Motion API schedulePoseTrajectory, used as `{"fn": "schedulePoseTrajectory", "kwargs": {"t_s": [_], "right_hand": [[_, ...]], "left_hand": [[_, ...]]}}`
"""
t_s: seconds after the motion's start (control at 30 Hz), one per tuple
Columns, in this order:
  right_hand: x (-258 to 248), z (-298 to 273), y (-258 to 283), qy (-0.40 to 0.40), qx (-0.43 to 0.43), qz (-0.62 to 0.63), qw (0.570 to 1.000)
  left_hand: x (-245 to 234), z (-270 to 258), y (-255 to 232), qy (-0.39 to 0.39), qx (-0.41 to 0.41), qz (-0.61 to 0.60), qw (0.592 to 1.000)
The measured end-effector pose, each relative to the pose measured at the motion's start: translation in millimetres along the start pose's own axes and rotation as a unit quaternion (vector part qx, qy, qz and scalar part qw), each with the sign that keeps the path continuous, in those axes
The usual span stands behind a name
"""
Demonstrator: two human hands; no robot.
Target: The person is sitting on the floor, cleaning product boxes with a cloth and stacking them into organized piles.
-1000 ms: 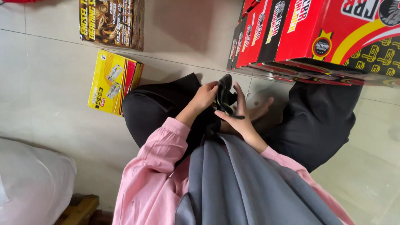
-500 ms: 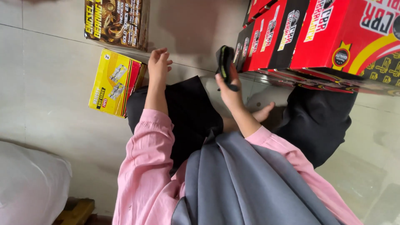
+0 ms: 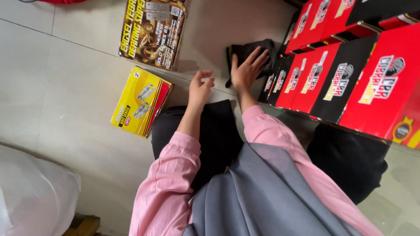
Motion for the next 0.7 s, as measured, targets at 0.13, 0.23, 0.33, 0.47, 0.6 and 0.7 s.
{"fn": "schedulePoseTrajectory", "kwargs": {"t_s": [0.13,0.23,0.33,0.47,0.6,0.7], "right_hand": [[31,64,-2,-0.049,0.115,-0.106,0.986],[48,95,23,-0.027,0.065,-0.180,0.981],[18,85,91,0.100,-0.112,-0.146,0.978],[1,-10,125,0.164,-0.338,-0.110,0.920],[-32,-114,79,0.194,-0.388,0.028,0.900],[-48,-118,35,0.184,-0.282,0.078,0.938]], "left_hand": [[3,23,22,-0.019,-0.107,-0.025,0.994],[1,28,7,-0.021,-0.103,-0.024,0.994],[2,38,12,-0.025,-0.091,-0.119,0.988],[0,53,30,-0.054,-0.035,-0.150,0.987],[-2,47,32,-0.071,-0.037,-0.194,0.978],[-1,39,20,-0.078,-0.065,-0.181,0.978]]}}
Point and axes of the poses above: each hand's wrist, its own z-axis towards the middle knuckle, its own x-axis out of the palm, y = z × x, the point moved 6 cm from there along z, towards the middle knuckle, and after that the axes turned 3 degrees about -z, right-handed, at the moved point
